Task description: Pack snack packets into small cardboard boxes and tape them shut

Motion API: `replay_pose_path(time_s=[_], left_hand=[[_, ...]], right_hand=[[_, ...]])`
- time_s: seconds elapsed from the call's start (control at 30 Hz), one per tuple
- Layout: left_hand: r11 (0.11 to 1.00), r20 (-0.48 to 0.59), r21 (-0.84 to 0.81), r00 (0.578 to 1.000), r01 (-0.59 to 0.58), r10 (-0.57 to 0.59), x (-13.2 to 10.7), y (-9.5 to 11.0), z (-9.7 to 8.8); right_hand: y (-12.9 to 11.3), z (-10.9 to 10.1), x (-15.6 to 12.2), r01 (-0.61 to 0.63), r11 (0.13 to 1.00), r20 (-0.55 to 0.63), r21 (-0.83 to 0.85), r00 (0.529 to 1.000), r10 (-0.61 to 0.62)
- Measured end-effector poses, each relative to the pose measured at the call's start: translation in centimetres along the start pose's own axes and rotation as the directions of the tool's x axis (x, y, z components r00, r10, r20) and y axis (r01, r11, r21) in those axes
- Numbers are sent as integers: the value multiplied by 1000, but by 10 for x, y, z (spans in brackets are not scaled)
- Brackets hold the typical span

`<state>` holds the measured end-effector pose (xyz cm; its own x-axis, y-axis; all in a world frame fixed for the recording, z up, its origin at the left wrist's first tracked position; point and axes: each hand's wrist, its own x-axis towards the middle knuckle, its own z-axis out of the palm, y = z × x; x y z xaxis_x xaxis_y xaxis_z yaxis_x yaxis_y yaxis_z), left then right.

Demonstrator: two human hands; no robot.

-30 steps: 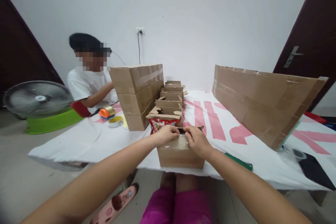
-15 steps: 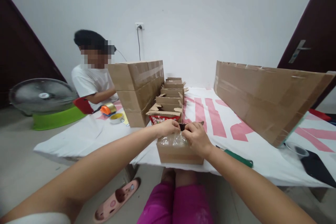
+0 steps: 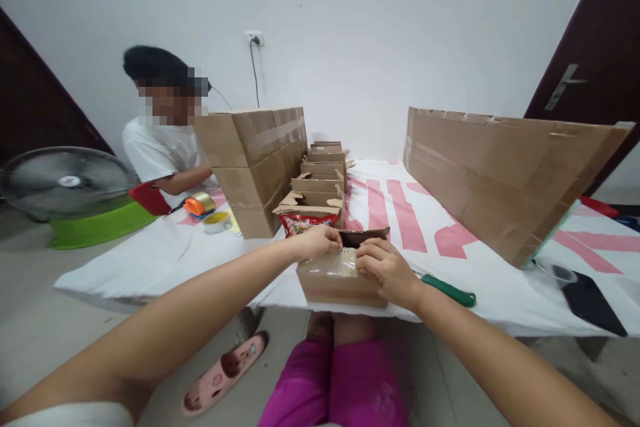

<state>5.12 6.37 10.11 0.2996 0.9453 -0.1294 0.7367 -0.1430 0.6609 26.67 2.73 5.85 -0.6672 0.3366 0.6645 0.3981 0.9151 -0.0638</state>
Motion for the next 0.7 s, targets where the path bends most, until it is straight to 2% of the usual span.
replay_pose_path(time_s=[0.2,0.3,0.37,0.4,0.47,0.53,0.57,0.63,0.7], left_hand=[[993,-48,92,996,-76,80,6,-9,2],[981,-96,153,986,-118,134,4,-12,-2],[971,-115,189,978,-150,173,-1,-11,-3],[965,-123,205,974,-164,192,-5,-10,-4],[953,-145,235,963,-189,227,-16,-6,-3],[918,-178,323,938,-231,299,-29,-2,-1],[882,-198,396,914,-256,354,-37,-1,1],[763,-223,573,838,-301,498,-54,0,7],[618,-197,717,757,-322,623,-71,-3,17]], right_hand=[[-29,-15,-32,33,999,-96,28,995,-31],[-56,-11,-61,-58,986,-136,159,987,80],[-72,7,-89,-209,941,-81,265,968,238],[-79,20,-104,-310,908,7,283,947,321],[-90,53,-138,-439,855,130,277,898,420],[-95,87,-170,-567,797,246,209,819,518],[-95,103,-185,-627,764,285,154,768,573],[-94,128,-211,-698,713,336,63,688,644],[-91,144,-230,-720,694,359,-8,646,674]])
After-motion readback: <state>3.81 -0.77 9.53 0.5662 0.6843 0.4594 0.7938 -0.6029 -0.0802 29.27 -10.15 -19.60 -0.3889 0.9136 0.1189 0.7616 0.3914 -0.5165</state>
